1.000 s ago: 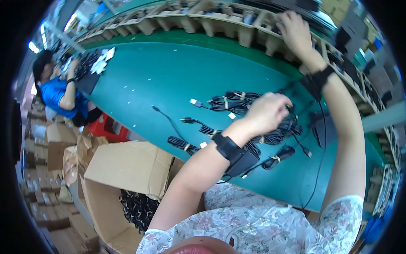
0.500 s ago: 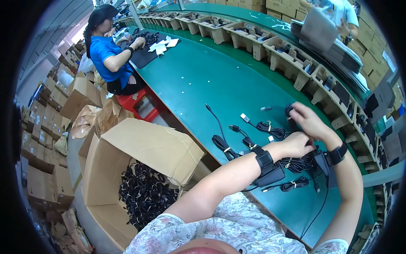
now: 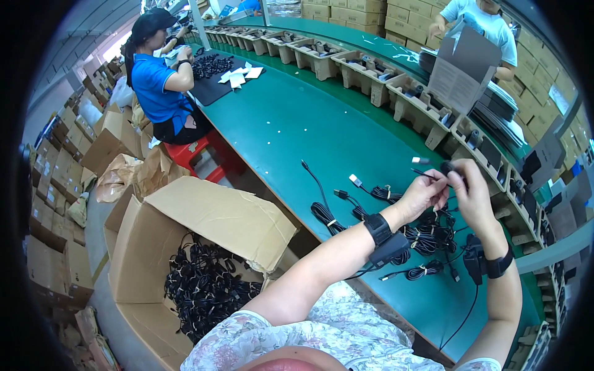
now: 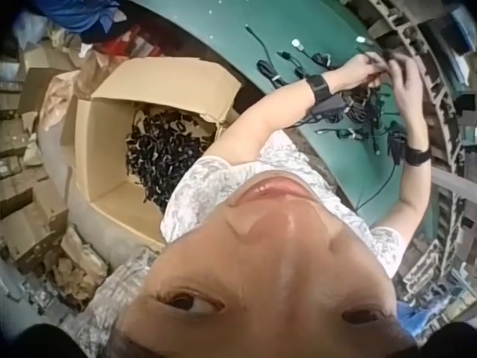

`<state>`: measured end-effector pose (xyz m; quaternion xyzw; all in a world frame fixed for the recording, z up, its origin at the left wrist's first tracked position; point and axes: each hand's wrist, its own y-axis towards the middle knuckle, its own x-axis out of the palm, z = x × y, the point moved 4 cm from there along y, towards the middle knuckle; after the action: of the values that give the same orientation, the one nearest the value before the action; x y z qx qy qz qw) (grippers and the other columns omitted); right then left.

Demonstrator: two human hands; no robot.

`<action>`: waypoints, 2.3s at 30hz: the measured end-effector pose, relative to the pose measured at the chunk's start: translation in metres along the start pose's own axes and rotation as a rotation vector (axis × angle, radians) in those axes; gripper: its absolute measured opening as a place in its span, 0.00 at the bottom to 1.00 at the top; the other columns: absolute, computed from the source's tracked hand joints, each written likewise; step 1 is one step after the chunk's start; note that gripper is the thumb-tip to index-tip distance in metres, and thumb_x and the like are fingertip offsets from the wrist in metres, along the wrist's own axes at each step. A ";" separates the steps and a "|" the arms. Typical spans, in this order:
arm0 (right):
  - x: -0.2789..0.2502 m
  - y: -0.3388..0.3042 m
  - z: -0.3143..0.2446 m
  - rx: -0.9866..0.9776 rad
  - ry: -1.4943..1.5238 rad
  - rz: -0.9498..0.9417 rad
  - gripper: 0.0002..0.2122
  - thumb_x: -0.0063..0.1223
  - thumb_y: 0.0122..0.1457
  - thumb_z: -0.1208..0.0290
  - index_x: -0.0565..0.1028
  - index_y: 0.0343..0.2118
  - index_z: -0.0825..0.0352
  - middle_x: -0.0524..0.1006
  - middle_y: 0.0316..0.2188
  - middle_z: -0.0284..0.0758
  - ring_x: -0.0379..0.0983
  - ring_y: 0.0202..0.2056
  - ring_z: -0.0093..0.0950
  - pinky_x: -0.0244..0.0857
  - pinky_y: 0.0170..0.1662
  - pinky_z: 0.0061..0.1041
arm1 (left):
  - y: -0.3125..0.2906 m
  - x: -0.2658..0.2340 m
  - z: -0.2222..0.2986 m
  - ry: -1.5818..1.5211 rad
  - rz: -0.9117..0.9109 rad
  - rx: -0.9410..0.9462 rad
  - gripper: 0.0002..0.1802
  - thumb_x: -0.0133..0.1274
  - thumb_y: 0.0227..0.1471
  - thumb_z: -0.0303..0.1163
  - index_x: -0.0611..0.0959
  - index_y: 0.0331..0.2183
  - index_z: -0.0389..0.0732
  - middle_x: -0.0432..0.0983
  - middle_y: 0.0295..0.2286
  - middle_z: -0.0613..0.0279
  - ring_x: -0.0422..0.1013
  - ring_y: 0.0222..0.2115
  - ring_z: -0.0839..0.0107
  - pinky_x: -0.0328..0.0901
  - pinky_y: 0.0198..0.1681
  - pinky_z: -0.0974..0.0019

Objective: The person packs items by hand, placing a base into a cardboard tray and tucking a bundled cable from the table into the tray beside it. They repeat this process, occasionally reaching into a large box to retrieve more bundled cables to replenish the workspace.

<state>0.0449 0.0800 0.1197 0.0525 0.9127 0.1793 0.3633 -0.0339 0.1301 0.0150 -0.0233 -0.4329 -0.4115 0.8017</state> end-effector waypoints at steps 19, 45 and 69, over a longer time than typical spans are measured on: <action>-0.095 0.119 0.091 0.115 -1.019 0.177 0.12 0.46 0.53 0.73 0.71 0.41 0.61 0.76 0.29 0.42 0.72 0.34 0.38 0.66 0.34 0.33 | -0.002 -0.008 -0.019 0.620 0.181 -0.175 0.14 0.46 0.53 0.34 0.67 0.38 0.34 0.71 0.20 0.61 0.65 0.13 0.78 0.60 0.16 0.75; -0.064 0.112 0.155 0.049 -0.625 0.096 0.08 0.45 0.53 0.71 0.74 0.30 0.70 0.73 0.32 0.48 0.69 0.36 0.45 0.63 0.38 0.37 | -0.009 -0.012 -0.017 0.805 0.210 -0.123 0.11 0.50 0.48 0.26 0.69 0.36 0.36 0.69 0.22 0.61 0.68 0.16 0.75 0.62 0.18 0.72; -0.106 -0.142 0.102 0.666 -0.836 -0.249 0.40 0.66 0.34 0.58 0.59 0.53 0.62 0.61 0.51 0.44 0.56 0.53 0.43 0.56 0.50 0.38 | -0.002 -0.005 -0.020 0.794 0.115 -0.223 0.10 0.46 0.49 0.22 0.70 0.37 0.33 0.69 0.24 0.63 0.68 0.19 0.80 0.61 0.19 0.80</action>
<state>0.1965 -0.0466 0.0680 0.1229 0.6975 -0.1999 0.6771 -0.0227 0.1240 -0.0019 0.0265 -0.0409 -0.3874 0.9206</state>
